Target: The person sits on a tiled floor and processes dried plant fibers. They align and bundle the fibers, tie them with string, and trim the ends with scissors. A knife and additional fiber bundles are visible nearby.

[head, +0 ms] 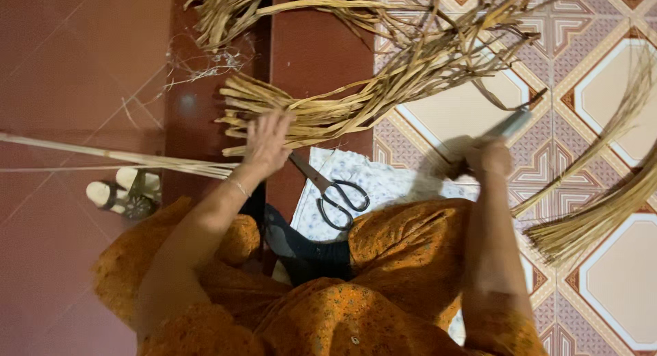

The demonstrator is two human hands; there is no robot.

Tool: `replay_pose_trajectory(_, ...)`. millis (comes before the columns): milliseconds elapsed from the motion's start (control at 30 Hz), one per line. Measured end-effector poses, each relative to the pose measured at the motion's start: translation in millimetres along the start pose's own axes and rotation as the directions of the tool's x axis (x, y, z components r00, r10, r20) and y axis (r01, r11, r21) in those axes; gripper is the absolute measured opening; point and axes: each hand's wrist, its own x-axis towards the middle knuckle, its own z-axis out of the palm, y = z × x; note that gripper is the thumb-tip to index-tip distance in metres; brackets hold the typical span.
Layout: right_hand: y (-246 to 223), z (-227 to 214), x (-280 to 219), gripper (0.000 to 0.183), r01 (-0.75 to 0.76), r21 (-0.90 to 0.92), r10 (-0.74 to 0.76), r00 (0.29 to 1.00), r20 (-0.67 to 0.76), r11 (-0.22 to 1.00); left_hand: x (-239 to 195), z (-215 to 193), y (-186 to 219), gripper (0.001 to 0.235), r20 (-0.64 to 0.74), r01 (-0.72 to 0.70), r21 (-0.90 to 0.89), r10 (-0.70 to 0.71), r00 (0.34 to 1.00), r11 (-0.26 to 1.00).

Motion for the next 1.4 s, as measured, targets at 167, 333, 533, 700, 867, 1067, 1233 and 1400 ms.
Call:
replay_pose_trajectory(167,74.5,-23.8,6.8,0.079,-0.038,-0.145,0.030,0.998,-0.057,0.989,0.1,-10.6,-36.8,0.094,0.223,0.361,-0.160,-0.323,0.920,0.919)
replay_pose_trajectory(333,103.9,-45.0,-11.7,0.063,-0.088,-0.140,0.061,0.981,-0.184,0.986,-5.3,18.8,-48.6,0.082,0.153,0.265,-0.064,-0.253,0.955,0.962)
replay_pose_trajectory(533,12.9,-21.7,-49.3,0.036,0.509,-0.139,-0.528,0.814,-0.243,0.849,2.2,52.8,-53.2,0.070,0.010,0.122,-0.041,-0.122,0.993,0.992)
replay_pose_trajectory(700,-113.7,79.8,-199.1,0.033,0.850,0.273,-0.892,0.412,0.187,0.450,12.9,64.1,-60.8,0.038,0.078,0.104,0.075,-0.110,0.991,0.992)
replay_pose_trajectory(867,-157.1,95.4,-267.1,0.038,0.875,-0.035,-0.806,0.460,0.371,0.483,35.3,41.3,-46.8,0.054,-0.084,0.104,-0.051,-0.108,0.991,0.993)
replay_pose_trajectory(1067,-149.2,98.1,-278.2,0.032,0.886,0.042,-0.882,0.454,0.127,0.462,44.9,47.6,38.1,0.048,0.267,-0.124,0.258,0.053,0.962,0.958)
replay_pose_trajectory(1233,-147.0,99.1,-282.8,0.033,0.883,0.042,-0.881,0.460,0.109,0.467,50.6,106.4,71.3,0.035,0.029,-0.035,-0.175,0.041,0.999,0.984)
replay_pose_trajectory(1400,-157.9,68.6,-285.3,0.038,0.793,0.151,-0.800,0.548,0.246,0.590,68.8,134.1,71.6,0.019,-0.092,-0.056,-0.175,0.041,0.995,0.983)
